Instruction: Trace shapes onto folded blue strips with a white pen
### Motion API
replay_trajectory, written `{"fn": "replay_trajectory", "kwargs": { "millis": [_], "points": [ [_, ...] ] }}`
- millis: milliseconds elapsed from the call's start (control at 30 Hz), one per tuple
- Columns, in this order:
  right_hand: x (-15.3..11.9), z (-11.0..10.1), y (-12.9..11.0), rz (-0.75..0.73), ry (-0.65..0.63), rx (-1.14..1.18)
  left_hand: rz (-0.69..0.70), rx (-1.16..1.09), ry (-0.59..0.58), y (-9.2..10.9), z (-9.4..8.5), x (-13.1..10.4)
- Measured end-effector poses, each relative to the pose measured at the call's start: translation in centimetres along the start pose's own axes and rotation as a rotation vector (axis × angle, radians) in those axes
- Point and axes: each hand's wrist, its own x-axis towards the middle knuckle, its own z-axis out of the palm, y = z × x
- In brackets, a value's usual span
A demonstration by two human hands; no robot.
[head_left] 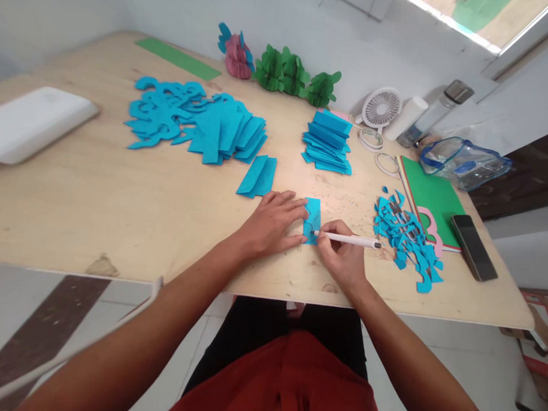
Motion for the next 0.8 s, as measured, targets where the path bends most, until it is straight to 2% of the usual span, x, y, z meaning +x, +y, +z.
{"fn": "replay_trajectory", "kwargs": {
  "millis": [467, 800],
  "points": [
    [0.15, 0.21, -0.53, 0.037, -0.036, 0.085, -0.016, -0.017, -0.013, 0.09, -0.1, 0.02],
    [0.17, 0.21, -0.49, 0.004, -0.082, 0.093, -0.019, -0.023, -0.016, 0.26, -0.33, -0.03]
  ]
}}
